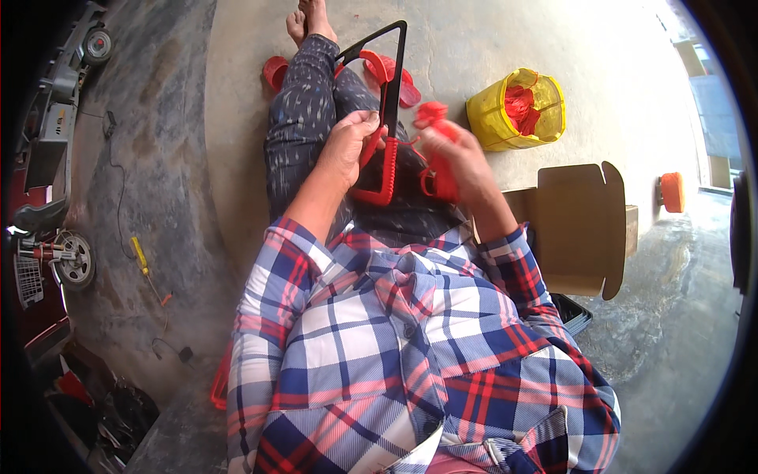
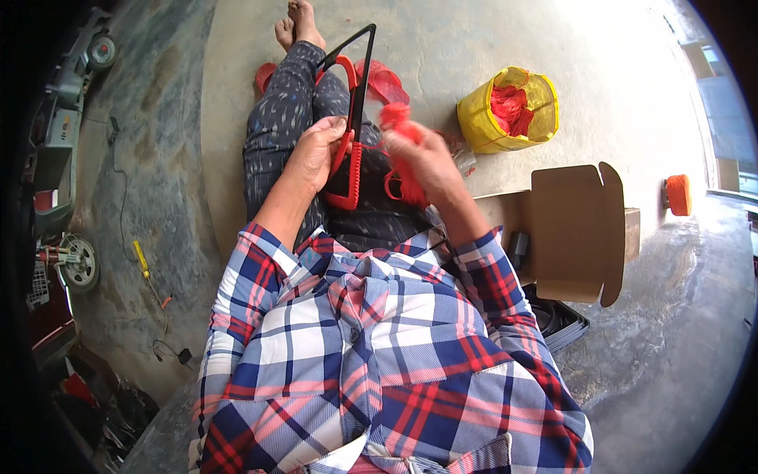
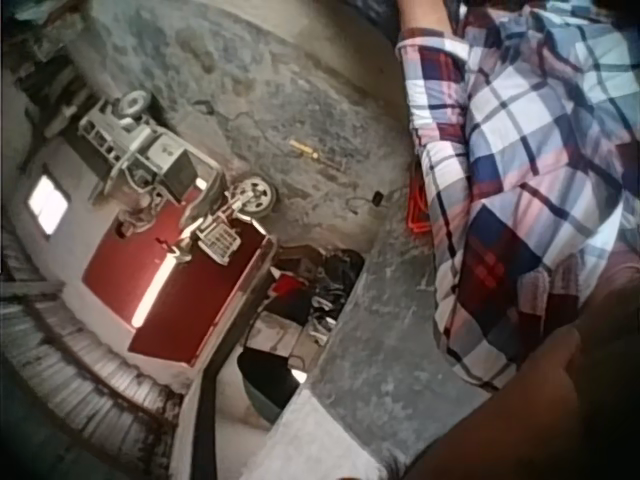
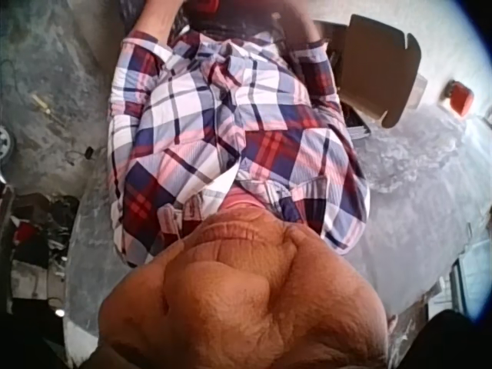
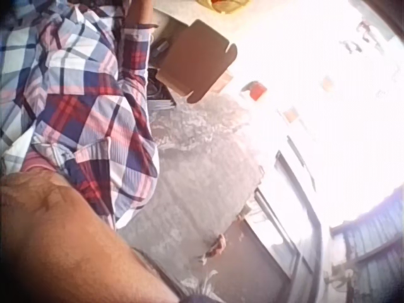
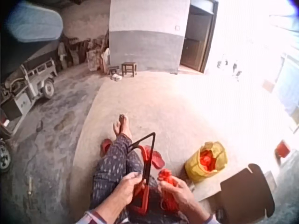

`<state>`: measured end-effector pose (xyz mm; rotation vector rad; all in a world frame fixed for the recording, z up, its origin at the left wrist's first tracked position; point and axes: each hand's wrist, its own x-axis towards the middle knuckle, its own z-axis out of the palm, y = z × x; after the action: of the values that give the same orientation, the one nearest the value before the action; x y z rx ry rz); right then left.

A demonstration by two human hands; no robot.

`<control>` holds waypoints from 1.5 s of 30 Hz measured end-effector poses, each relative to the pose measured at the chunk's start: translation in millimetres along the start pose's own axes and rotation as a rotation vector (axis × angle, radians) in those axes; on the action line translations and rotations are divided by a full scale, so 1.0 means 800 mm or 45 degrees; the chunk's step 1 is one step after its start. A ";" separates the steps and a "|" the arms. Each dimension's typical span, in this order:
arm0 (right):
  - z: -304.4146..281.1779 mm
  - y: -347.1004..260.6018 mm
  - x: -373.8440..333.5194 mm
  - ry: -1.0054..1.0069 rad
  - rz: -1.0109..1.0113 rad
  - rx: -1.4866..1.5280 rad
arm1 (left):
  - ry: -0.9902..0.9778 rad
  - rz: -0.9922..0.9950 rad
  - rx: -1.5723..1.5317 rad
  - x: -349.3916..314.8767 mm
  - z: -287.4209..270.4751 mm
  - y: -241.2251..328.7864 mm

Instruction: The recorder is wrapping a red plastic cord around a black metal frame to create a mesh surface.

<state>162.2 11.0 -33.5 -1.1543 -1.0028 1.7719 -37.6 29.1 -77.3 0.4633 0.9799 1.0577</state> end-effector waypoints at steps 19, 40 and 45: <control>0.006 -0.037 -0.054 -0.516 -0.045 0.387 | 0.161 0.587 -0.454 -0.072 0.005 0.150; -0.035 -0.007 0.033 -0.205 -0.543 -1.194 | 0.112 0.806 1.562 -0.040 -0.004 0.030; -0.093 -0.037 0.012 -0.073 -0.474 0.293 | 0.043 0.252 0.480 -0.015 0.005 0.019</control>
<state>234.7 45.0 -30.5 -0.7242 -0.9474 1.5767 -44.0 25.7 -58.4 0.8677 1.1870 1.0606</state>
